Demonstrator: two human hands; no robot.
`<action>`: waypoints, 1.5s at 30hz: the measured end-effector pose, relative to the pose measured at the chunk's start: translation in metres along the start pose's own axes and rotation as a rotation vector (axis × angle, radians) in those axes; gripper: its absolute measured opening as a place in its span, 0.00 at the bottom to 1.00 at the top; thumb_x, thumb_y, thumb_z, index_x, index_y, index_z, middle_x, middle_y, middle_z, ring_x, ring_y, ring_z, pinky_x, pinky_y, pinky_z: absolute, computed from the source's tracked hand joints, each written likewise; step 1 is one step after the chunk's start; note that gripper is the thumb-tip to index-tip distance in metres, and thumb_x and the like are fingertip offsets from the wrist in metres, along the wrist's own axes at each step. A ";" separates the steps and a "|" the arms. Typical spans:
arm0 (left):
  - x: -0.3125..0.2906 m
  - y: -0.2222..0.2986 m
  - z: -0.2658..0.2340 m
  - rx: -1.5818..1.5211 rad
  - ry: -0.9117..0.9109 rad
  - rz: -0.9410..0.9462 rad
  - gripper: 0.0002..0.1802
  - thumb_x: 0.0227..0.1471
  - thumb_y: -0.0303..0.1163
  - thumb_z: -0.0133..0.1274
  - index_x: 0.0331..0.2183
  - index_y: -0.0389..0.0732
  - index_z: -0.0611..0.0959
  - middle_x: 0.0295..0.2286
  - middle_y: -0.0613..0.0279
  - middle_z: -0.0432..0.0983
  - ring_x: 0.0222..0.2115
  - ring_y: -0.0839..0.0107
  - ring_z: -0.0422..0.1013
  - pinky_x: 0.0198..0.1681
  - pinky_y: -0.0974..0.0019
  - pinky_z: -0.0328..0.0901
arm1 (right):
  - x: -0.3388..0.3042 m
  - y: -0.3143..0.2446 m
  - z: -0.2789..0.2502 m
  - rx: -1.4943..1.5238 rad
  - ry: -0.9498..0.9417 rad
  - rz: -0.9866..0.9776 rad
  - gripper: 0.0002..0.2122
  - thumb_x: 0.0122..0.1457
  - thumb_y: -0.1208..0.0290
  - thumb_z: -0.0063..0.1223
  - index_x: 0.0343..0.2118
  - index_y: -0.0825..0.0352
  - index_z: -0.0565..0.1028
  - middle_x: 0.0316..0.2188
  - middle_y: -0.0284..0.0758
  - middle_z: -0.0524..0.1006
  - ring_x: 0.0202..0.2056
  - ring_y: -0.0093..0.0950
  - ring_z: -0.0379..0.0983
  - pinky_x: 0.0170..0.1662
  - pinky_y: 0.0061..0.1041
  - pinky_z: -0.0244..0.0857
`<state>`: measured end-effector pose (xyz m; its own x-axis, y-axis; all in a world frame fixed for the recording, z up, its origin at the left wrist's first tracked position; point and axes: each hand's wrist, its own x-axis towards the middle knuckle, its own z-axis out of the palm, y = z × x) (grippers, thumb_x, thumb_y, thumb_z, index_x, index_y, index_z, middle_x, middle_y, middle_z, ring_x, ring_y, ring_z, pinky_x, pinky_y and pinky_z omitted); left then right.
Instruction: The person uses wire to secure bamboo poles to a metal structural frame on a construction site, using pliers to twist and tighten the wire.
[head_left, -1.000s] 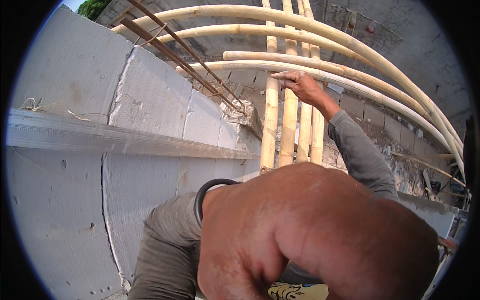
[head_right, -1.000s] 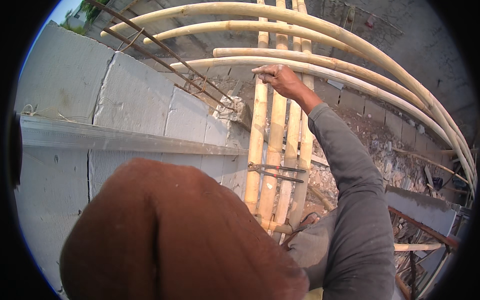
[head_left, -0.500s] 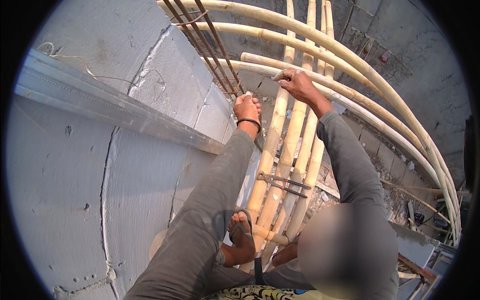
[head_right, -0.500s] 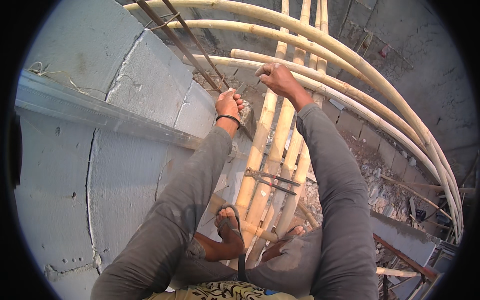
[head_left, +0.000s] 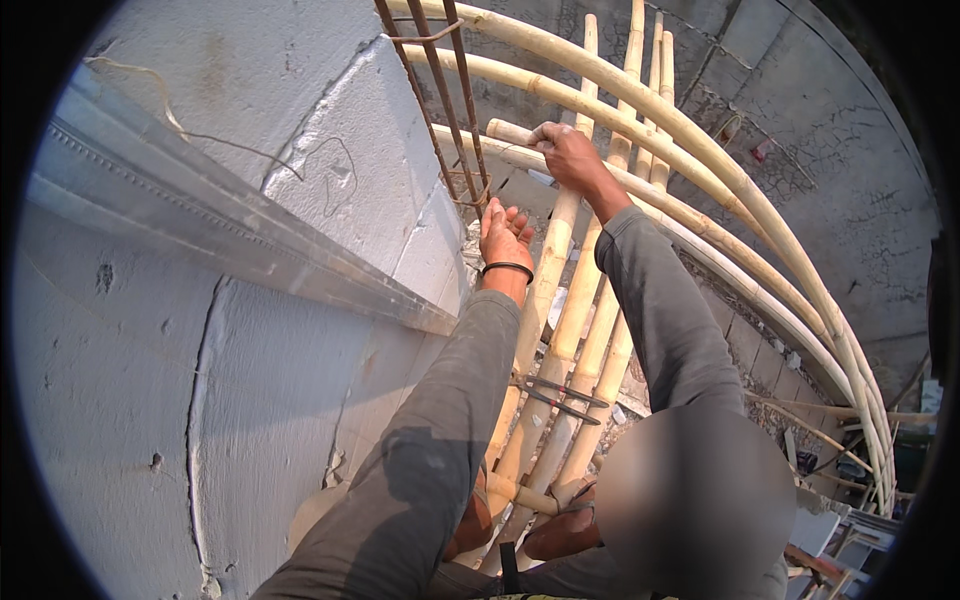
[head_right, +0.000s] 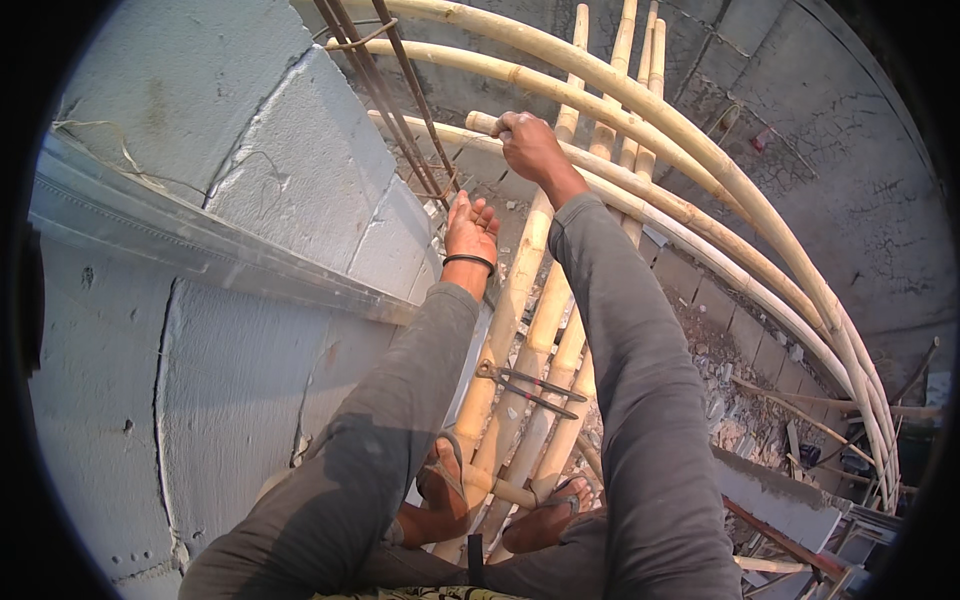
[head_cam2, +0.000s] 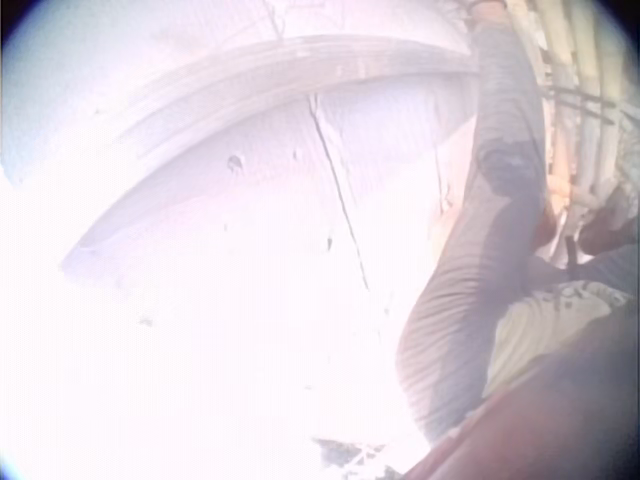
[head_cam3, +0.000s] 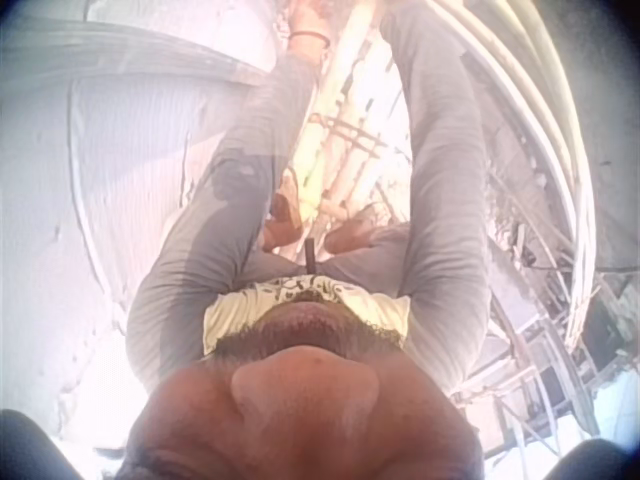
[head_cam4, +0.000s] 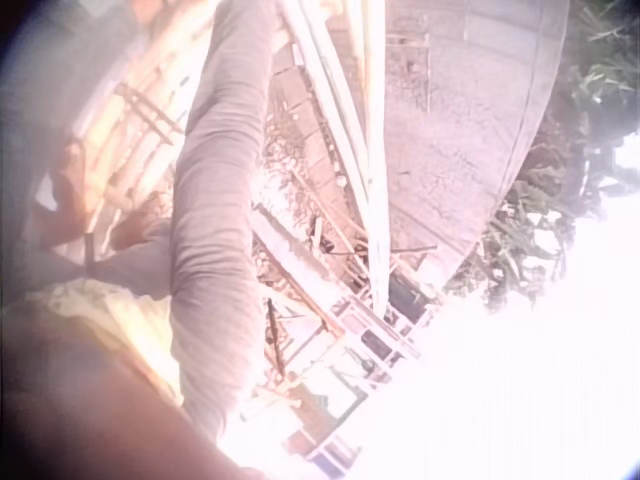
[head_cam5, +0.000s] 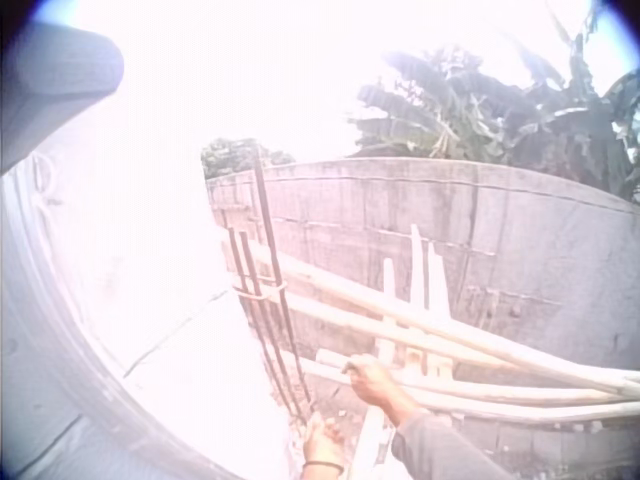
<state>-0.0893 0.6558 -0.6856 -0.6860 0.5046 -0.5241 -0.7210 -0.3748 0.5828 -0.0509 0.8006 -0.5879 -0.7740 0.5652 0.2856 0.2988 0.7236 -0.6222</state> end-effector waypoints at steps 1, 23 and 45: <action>0.000 0.001 0.002 -0.015 0.003 -0.008 0.18 0.62 0.42 0.45 0.53 0.55 0.71 0.29 0.74 0.73 0.29 0.77 0.69 0.34 0.65 0.65 | 0.002 -0.001 0.003 -0.014 0.028 0.013 0.09 0.58 0.74 0.45 0.35 0.65 0.78 0.34 0.46 0.75 0.40 0.45 0.72 0.46 0.41 0.64; 0.022 0.001 0.007 -0.545 -0.035 -0.082 0.08 0.61 0.37 0.46 0.36 0.43 0.74 0.31 0.67 0.73 0.32 0.72 0.71 0.35 0.67 0.67 | 0.033 -0.061 0.028 -0.514 -0.320 -0.203 0.10 0.55 0.74 0.43 0.34 0.66 0.78 0.41 0.39 0.73 0.47 0.38 0.70 0.45 0.39 0.58; -0.009 -0.022 0.026 0.491 0.127 0.484 0.25 0.59 0.30 0.40 0.56 0.35 0.59 0.42 0.45 0.70 0.38 0.53 0.72 0.41 0.58 0.68 | 0.013 -0.049 0.025 -0.140 0.242 0.231 0.11 0.55 0.73 0.45 0.39 0.59 0.78 0.40 0.43 0.70 0.44 0.43 0.71 0.45 0.43 0.64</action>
<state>-0.0641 0.6800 -0.6774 -0.9466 0.2633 -0.1860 -0.2245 -0.1247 0.9665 -0.0894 0.7625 -0.5716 -0.5275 0.7854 0.3239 0.5368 0.6036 -0.5895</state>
